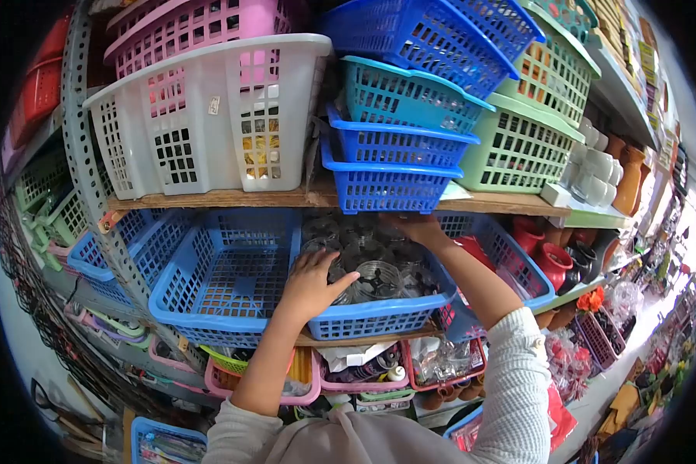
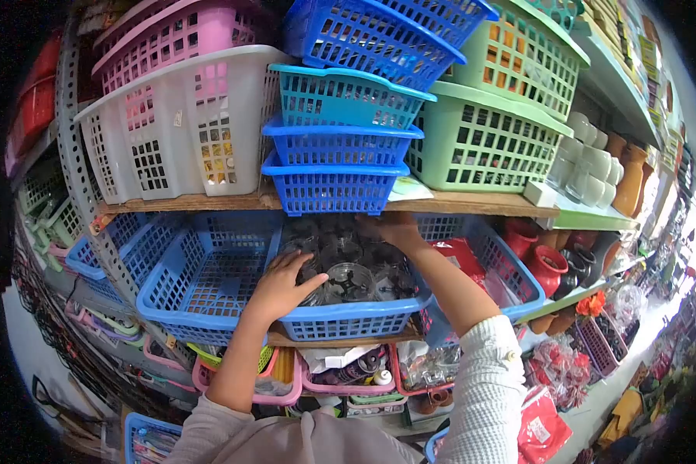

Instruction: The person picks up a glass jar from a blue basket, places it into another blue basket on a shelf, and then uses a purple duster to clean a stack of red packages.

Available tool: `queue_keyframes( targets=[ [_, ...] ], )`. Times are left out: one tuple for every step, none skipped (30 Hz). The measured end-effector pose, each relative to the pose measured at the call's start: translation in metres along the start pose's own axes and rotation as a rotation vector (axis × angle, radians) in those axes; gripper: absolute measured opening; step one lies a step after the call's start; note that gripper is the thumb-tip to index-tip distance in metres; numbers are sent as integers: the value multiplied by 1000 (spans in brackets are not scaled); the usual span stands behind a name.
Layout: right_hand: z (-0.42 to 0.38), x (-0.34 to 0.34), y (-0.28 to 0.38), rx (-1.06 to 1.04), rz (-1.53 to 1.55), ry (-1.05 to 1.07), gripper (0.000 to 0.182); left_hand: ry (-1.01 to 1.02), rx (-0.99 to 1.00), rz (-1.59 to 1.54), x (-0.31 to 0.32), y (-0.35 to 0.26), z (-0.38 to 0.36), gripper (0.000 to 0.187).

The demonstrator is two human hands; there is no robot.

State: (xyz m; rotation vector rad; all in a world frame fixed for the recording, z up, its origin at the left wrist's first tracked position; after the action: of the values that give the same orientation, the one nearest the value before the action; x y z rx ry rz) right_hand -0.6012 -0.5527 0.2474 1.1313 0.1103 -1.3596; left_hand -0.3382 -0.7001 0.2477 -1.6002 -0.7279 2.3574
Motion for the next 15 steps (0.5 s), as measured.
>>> queue_keyframes(
  targets=[
    [6, 1, 0, -9, 2, 8, 78, -8, -8, 0, -3, -1, -1, 74],
    [9, 2, -4, 29, -332, 73, 78, -11, -7, -1, -4, -2, -2, 73],
    [13, 3, -7, 64, -667, 135, 78, -14, -6, -2, -3, -2, -3, 73],
    [13, 2, -7, 56, -664, 141, 78, -47, 35, -17, -2, -1, -2, 70],
    [14, 3, -7, 44, -640, 156, 77, -51, 28, -17, 0, 2, -1, 70],
    [14, 4, -7, 33, -617, 171, 77, -74, 54, 4, 0, 2, -1, 69],
    [14, 5, -7, 24, -594, 185, 77, -96, 80, 25, 0, 1, -1, 68],
    [14, 6, -7, 17, -571, 201, 77, -96, 76, 23, 0, 1, 0, 68],
    [13, 6, -7, 12, -546, 217, 76, -84, 74, 4, -1, -1, -1, 67],
    [13, 7, -8, 8, -522, 230, 76, -72, 73, -14, -1, -2, -3, 66],
    [13, 7, -7, 4, -499, 241, 76, -71, 73, -14, -1, -2, -3, 66],
    [13, 7, -7, -2, -478, 247, 75, -83, 78, -8, -2, -3, -4, 65],
    [12, 7, -7, -6, -457, 253, 75, -96, 84, -2, -3, -4, -4, 65],
    [12, 6, -6, -8, -436, 258, 75, -94, 89, -2, -3, -4, -4, 65],
    [12, 6, -6, -10, -415, 264, 74, -97, 85, -7, -3, -4, -4, 64]
  ],
)
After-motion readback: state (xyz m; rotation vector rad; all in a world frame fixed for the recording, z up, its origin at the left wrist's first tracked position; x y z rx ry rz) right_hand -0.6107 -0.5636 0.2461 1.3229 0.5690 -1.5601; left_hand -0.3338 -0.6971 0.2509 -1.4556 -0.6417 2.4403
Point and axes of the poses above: each hand's wrist, its own z-axis towards the middle knuckle, its own x-axis out of the palm, y = z × x, the point moved 7 cm from there along z, towards the middle knuckle, and after that the axes turned 8 degrees about -x, right-handed, at the moved point
